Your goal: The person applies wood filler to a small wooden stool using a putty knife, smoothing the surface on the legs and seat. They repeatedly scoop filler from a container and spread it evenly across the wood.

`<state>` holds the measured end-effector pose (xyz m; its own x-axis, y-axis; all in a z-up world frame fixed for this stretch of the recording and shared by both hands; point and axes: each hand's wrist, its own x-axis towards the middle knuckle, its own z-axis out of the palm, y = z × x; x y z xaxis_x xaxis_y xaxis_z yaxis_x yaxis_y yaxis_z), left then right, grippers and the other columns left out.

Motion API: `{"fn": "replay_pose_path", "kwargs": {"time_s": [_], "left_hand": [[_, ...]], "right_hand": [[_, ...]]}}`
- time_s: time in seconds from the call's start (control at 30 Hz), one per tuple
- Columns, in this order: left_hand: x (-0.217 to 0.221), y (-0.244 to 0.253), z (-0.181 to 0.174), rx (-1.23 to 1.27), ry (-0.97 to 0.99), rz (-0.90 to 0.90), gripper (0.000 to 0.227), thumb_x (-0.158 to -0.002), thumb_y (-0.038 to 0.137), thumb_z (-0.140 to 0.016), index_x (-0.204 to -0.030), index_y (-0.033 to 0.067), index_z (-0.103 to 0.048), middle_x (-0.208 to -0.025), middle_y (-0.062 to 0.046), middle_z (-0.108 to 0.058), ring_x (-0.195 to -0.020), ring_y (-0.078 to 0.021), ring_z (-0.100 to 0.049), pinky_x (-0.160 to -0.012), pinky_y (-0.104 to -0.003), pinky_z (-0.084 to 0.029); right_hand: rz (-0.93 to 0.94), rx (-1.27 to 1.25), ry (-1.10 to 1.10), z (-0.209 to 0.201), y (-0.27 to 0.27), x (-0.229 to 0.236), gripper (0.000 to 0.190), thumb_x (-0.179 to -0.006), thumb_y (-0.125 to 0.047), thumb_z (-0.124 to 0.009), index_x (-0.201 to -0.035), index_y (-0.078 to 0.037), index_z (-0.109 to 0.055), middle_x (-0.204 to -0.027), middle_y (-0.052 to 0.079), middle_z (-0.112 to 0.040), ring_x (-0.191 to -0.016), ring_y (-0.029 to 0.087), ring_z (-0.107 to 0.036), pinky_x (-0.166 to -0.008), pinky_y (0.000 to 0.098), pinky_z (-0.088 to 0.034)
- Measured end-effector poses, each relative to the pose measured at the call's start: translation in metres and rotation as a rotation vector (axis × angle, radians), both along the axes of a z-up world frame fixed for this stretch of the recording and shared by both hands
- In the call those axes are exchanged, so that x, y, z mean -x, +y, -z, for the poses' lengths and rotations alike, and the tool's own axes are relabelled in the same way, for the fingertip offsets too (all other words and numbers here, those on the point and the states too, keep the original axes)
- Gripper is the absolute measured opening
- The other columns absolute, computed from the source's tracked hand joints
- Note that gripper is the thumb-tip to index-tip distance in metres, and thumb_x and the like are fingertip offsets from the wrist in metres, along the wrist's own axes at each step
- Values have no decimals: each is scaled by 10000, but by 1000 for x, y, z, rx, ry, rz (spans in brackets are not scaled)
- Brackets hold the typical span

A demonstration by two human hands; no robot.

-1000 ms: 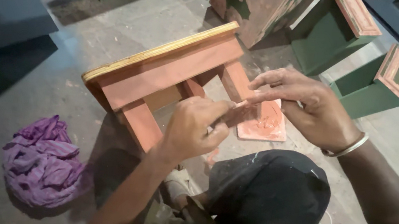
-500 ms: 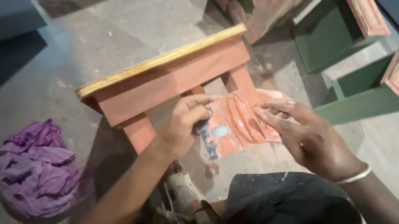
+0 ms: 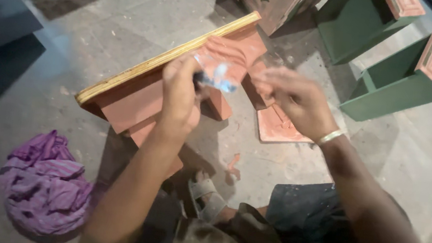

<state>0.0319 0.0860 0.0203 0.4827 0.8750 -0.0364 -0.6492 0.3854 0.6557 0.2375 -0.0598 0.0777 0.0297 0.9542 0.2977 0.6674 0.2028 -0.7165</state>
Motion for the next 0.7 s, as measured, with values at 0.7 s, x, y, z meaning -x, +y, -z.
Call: {"fn": "replay_pose_path", "kwargs": {"time_s": [0.7], "left_hand": [[-25,109,-9,-199,-102,92,324,-910,-8,-488,-1159,-92,-678,-1022,-98,-708,-918,-155,-661,-865,-294,-545]], "right_hand": [[778,-161,-364,137,160,-24,526,-958,-166,-590,-1479,-101,-558,-1561,189,-427,-1479,409,-329,-1194,544,-276]]}}
